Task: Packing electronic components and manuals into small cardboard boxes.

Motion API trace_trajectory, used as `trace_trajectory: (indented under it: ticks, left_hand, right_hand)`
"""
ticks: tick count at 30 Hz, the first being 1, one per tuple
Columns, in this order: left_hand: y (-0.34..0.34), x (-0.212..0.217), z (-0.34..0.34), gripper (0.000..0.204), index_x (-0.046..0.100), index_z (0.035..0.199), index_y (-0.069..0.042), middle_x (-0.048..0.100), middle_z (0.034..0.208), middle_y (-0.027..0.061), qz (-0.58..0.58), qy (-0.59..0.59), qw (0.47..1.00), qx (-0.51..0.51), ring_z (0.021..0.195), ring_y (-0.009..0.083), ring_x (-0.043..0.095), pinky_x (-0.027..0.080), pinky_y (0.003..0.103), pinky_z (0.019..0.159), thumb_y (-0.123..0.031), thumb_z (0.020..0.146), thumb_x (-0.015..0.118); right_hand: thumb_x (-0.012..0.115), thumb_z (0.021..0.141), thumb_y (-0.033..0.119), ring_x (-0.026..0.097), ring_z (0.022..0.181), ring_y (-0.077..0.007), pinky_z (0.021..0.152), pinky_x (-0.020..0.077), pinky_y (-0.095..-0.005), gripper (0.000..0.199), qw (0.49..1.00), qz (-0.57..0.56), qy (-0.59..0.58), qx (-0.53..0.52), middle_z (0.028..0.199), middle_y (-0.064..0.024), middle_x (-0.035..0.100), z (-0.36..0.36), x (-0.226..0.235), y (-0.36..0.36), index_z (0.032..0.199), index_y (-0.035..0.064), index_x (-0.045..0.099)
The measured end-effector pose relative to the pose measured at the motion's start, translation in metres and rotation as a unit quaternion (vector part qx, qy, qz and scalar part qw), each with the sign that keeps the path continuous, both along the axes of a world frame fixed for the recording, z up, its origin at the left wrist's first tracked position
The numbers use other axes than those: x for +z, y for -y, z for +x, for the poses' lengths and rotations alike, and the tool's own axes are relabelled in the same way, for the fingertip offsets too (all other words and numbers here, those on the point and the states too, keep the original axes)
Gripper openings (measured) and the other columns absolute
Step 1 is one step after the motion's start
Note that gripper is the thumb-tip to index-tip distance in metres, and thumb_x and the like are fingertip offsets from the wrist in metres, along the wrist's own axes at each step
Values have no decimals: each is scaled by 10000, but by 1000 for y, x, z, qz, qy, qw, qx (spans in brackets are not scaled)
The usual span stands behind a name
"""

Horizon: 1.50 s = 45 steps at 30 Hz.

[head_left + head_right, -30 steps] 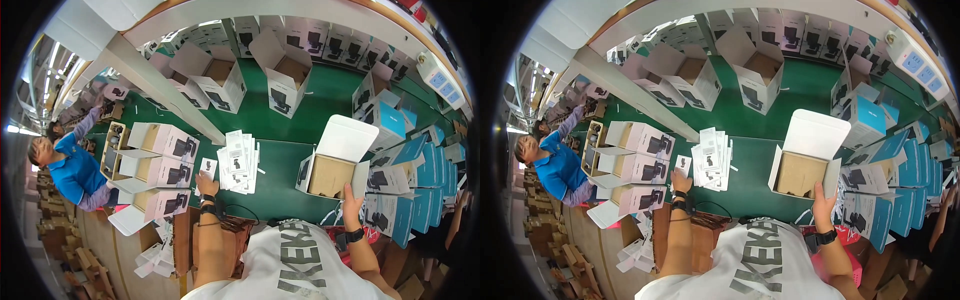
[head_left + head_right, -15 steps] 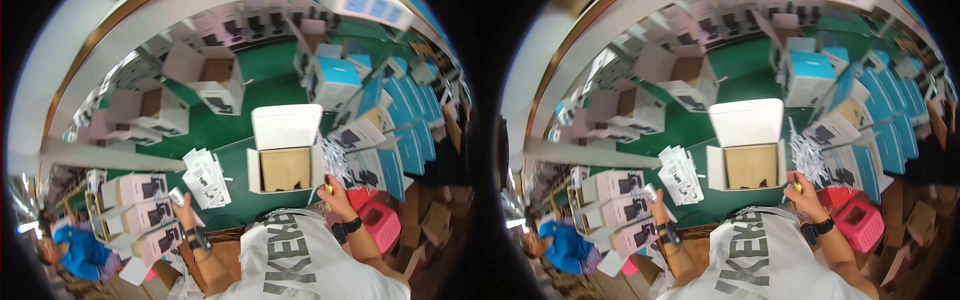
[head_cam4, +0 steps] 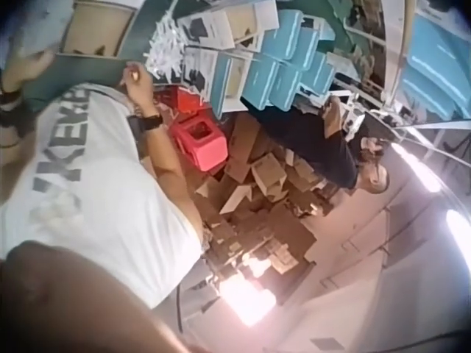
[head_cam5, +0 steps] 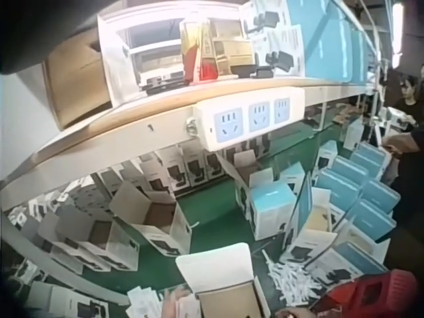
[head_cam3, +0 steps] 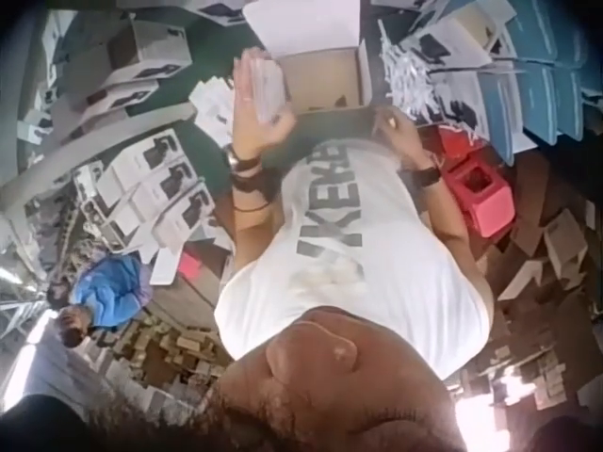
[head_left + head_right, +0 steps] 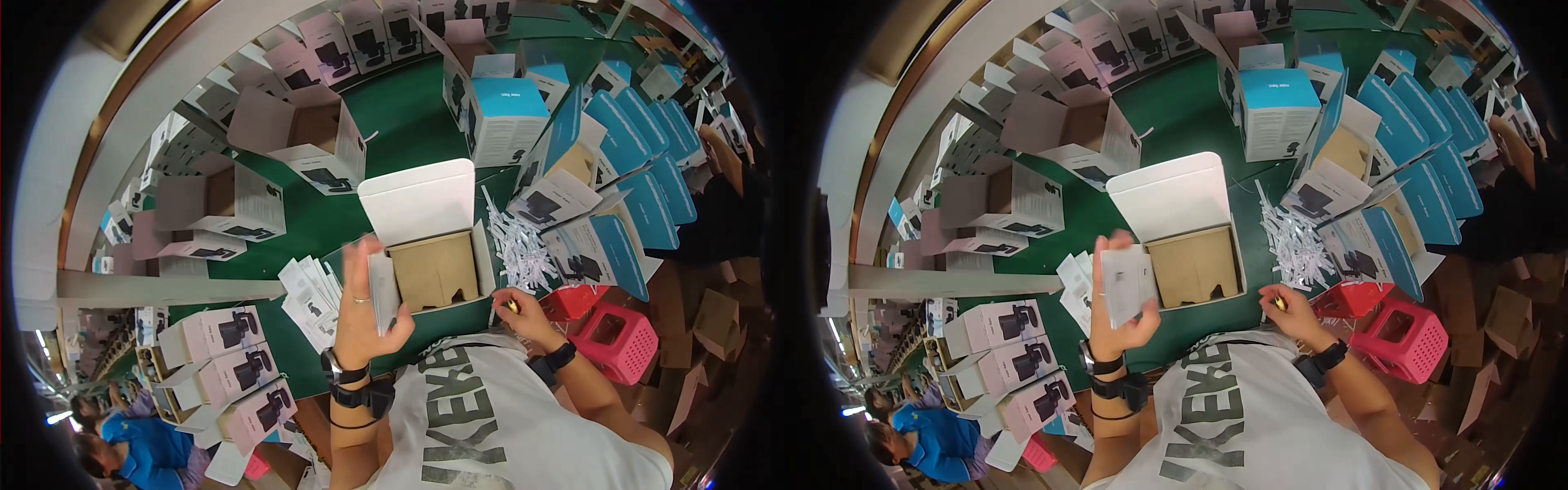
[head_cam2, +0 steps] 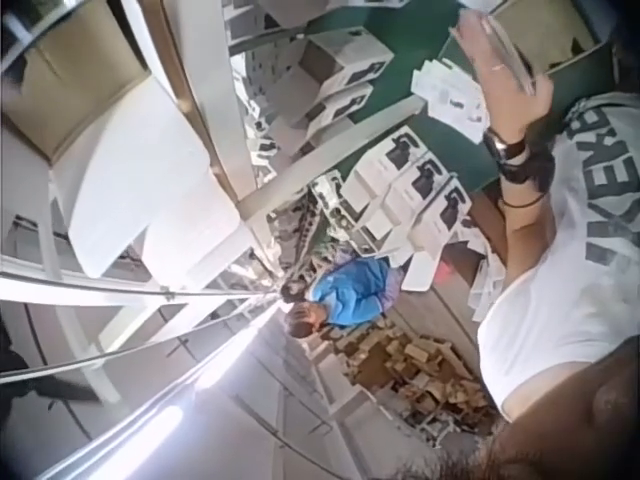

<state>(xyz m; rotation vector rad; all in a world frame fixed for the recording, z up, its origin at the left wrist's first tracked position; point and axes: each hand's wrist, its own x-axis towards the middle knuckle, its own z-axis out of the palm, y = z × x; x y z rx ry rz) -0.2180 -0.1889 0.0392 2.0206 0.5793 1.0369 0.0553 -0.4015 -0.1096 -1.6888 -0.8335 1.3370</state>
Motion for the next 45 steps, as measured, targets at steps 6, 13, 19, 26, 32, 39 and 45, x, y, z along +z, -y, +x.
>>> trace_trajectory:
  ticks: [6, 13, 19, 26, 32, 39, 45]
  left_hand:
    - [13, -3, -12, 1114, 3, 1658, 11, 336, 1618, 315, 96, -147, 981, 81, 1494, 431, 367, 242, 556, 1237, -105, 793, 696]
    - [19, -22, 0, 1001, 143, 1649, 18, 302, 1645, 306, 31, 11, 997, 76, 1513, 447, 334, 233, 537, 1248, -69, 820, 698]
    - [33, -31, -7, 877, 293, 1612, 27, 278, 1647, 330, -130, -57, 976, 164, 1483, 499, 369, 328, 546, 1214, -45, 851, 723]
    - [50, -28, 43, 946, 330, 1615, 5, 277, 1679, 286, 123, -269, 955, 27, 1534, 477, 313, 287, 536, 1250, -363, 878, 797]
    - [52, -61, 53, 951, 353, 1620, -47, 307, 1690, 212, 180, -343, 920, 55, 1544, 461, 303, 250, 560, 1261, -404, 860, 799]
    - [57, -62, 46, 941, 373, 1617, -70, 301, 1703, 177, 194, -356, 910, 86, 1558, 421, 300, 240, 537, 1278, -443, 851, 773]
    - [58, -65, 46, 857, 455, 1564, -67, 364, 1672, 170, 146, -329, 929, 84, 1556, 404, 315, 248, 537, 1280, -363, 827, 778]
  right_hand:
    - [593, 1025, 20, 554, 861, -57, 764, 457, -220, 285, 992, 98, 72, -26, 1033, -11, 671, 13, 11, -14, 1307, -9, 623]
    - [564, 1040, 27, 535, 840, -50, 749, 442, -206, 296, 986, 157, 48, -19, 1041, 0, 662, 6, 77, -64, 1332, 2, 611]
    - [644, 1019, 77, 508, 793, -28, 705, 429, -196, 327, 986, 143, 40, -70, 1050, 5, 648, 1, 88, -76, 1339, 22, 603]
    - [746, 968, 119, 504, 781, -15, 653, 422, -209, 341, 972, 152, 152, -94, 1024, 20, 649, -37, 75, -101, 1282, 37, 641]
    - [786, 933, 119, 578, 764, -68, 643, 469, -251, 268, 981, 145, 118, -41, 963, -18, 713, -3, 84, -112, 1172, 37, 698]
    - [782, 927, 108, 718, 797, -223, 740, 551, -312, 170, 851, 243, 466, -10, 918, -138, 748, -1, 90, -132, 1049, 5, 725]
    - [755, 956, 91, 674, 852, -141, 775, 539, -296, 136, 891, 226, 394, 18, 931, -83, 730, 8, 76, -125, 1049, -1, 714]
